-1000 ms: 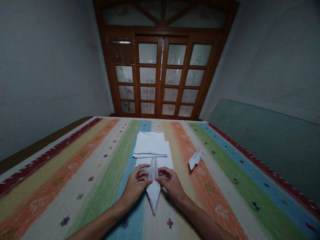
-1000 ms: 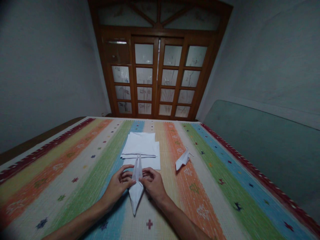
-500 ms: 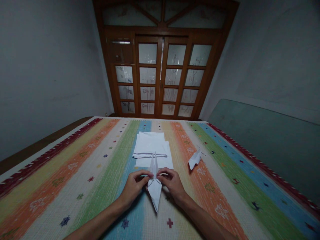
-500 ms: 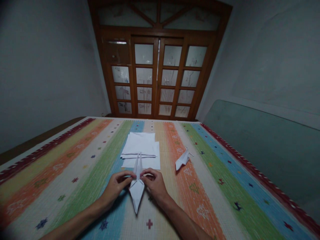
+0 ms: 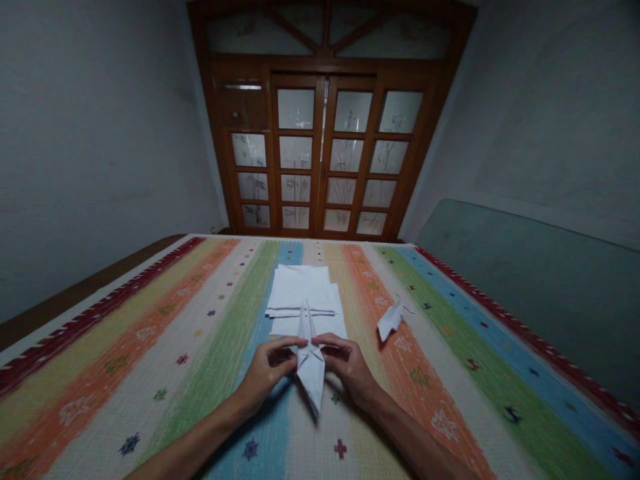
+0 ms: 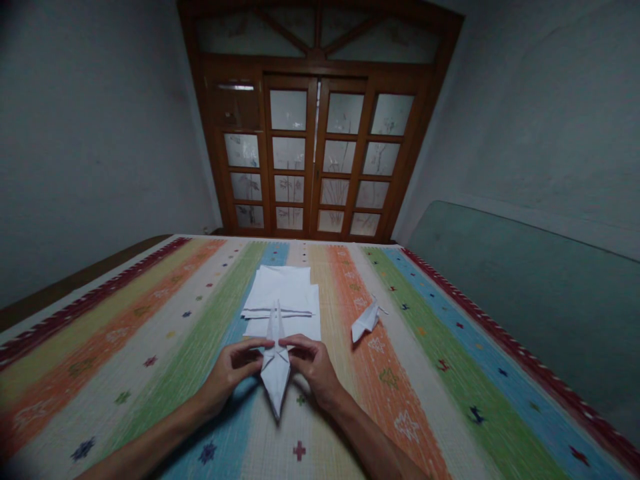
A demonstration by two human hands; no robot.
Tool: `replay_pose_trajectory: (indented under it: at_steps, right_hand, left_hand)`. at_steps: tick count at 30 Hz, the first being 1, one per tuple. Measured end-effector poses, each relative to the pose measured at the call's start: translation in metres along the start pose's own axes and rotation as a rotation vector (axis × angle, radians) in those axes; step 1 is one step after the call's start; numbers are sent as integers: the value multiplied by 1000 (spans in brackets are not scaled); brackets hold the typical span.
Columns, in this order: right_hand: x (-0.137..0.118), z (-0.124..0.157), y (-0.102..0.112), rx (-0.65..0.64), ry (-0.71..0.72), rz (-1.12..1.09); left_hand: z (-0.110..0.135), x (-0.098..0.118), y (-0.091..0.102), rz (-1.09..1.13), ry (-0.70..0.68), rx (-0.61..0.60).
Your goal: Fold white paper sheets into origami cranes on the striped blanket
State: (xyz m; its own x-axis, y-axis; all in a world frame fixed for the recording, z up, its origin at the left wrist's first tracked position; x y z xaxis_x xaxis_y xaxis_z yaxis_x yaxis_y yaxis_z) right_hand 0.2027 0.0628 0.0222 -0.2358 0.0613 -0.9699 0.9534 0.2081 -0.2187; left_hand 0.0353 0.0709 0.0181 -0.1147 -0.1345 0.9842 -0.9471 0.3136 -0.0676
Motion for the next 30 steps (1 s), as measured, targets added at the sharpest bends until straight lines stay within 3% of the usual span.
replay_pose_trajectory:
  at_steps: [6, 17, 30]
  right_hand:
    - [1, -3, 1, 28, 11, 84]
    - [-2, 1, 9, 229, 116, 216]
    - [0, 7, -1, 253, 136, 225]
  left_hand:
    - [1, 3, -1, 5, 5, -19]
    - [3, -2, -11, 166, 50, -114]
    - [4, 6, -4, -160, -18, 167]
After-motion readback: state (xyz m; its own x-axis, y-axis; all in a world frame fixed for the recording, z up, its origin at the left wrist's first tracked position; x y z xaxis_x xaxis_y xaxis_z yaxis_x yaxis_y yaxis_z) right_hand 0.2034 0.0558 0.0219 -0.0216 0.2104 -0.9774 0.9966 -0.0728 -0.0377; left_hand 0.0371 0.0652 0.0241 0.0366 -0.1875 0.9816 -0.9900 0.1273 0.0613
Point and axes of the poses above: each hand's wrist, its own z-axis away from the middle knuckle, its own y-axis out of the back of the hand, x = y × z, the point moved 7 cm from there along -z, towards the middle knuckle, and after that the axes turned 5 degrees about -y, right-handed, at the moved point
